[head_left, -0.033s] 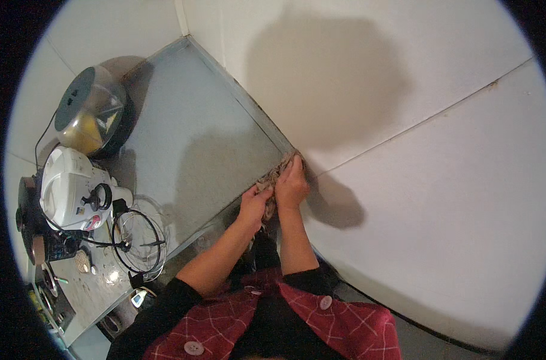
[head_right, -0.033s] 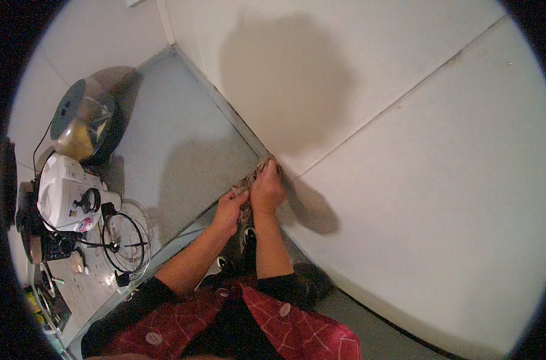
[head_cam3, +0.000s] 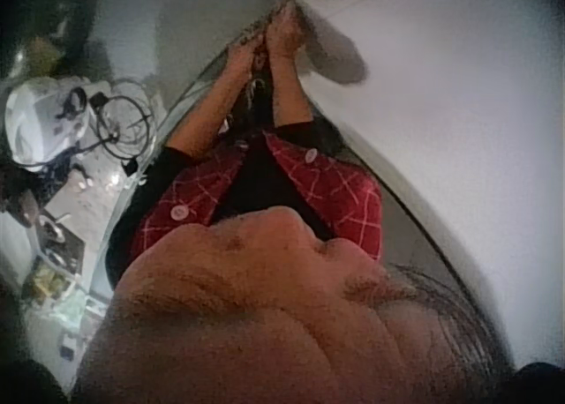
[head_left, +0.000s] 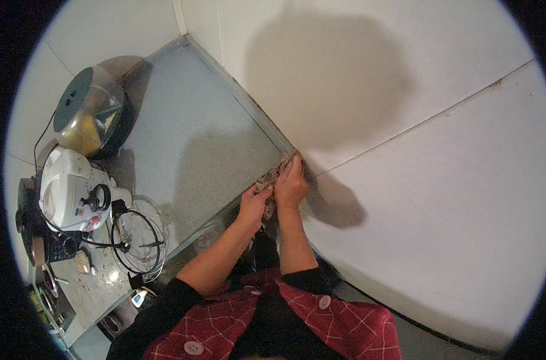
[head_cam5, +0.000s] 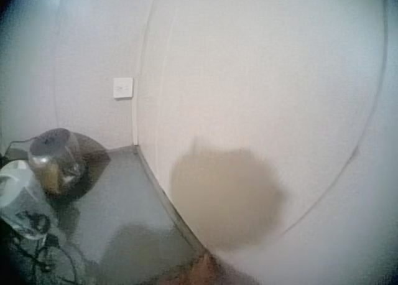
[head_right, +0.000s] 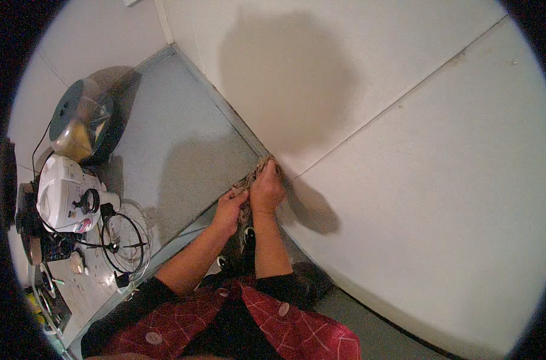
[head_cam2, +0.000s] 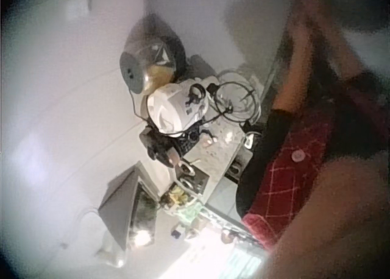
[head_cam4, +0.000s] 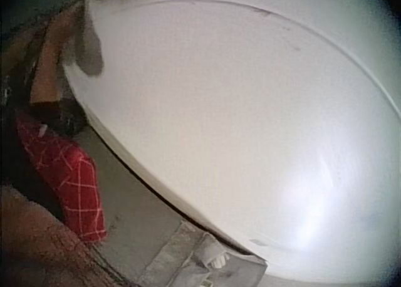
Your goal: The person wipes a kitchen countertop and a white cutting board with a cloth, then rinses the cloth at the sink. They return to the counter to wipe around a rice cooker and a storage jar, moving the jar aside to clean underneath it before placing it back.
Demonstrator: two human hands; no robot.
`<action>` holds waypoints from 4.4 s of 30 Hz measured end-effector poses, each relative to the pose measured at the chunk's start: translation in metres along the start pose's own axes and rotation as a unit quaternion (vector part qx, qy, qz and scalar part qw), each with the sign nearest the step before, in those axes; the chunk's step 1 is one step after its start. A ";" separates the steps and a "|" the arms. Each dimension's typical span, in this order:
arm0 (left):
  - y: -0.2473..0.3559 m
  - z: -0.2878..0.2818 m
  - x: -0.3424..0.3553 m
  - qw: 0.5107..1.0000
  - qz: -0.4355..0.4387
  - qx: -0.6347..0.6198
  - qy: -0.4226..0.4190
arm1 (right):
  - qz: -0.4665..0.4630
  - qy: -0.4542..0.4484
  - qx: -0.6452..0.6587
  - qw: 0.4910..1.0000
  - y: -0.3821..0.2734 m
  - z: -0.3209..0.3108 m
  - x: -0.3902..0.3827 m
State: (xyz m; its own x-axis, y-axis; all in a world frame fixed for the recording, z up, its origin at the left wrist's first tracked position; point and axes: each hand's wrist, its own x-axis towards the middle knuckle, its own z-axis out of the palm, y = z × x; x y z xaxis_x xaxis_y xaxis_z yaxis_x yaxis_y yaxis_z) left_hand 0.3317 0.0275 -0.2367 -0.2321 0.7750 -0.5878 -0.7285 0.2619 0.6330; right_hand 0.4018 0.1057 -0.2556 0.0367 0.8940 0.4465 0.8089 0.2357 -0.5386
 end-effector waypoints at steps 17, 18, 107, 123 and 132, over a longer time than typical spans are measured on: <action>-0.044 -0.071 0.022 0.996 -0.084 0.016 0.020 | 0.383 -0.141 0.304 0.861 0.097 0.092 -0.084; -0.041 -0.061 0.015 0.998 -0.068 0.000 0.011 | 0.362 -0.117 0.315 0.870 0.088 0.084 -0.070; 0.132 -0.170 -0.334 0.886 0.325 0.169 0.284 | -0.472 -0.238 -0.055 0.847 -0.259 0.149 0.047; 0.058 -0.230 -0.306 0.842 0.289 -0.094 0.446 | -0.609 -0.320 0.212 0.694 -0.276 0.113 -0.005; 0.067 -0.236 -0.285 0.787 0.246 0.172 0.539 | -0.551 -0.411 0.223 0.691 -0.270 0.070 -0.032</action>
State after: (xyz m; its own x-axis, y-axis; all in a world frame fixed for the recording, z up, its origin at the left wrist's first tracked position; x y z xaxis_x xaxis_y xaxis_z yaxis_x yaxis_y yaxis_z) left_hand 0.1971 -0.3114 -0.1454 -0.9787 -0.0579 -0.1971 -0.2045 0.3666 0.9076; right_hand 0.1411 0.0405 -0.1747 -0.9520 -0.0501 0.3021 -0.1871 0.8761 -0.4443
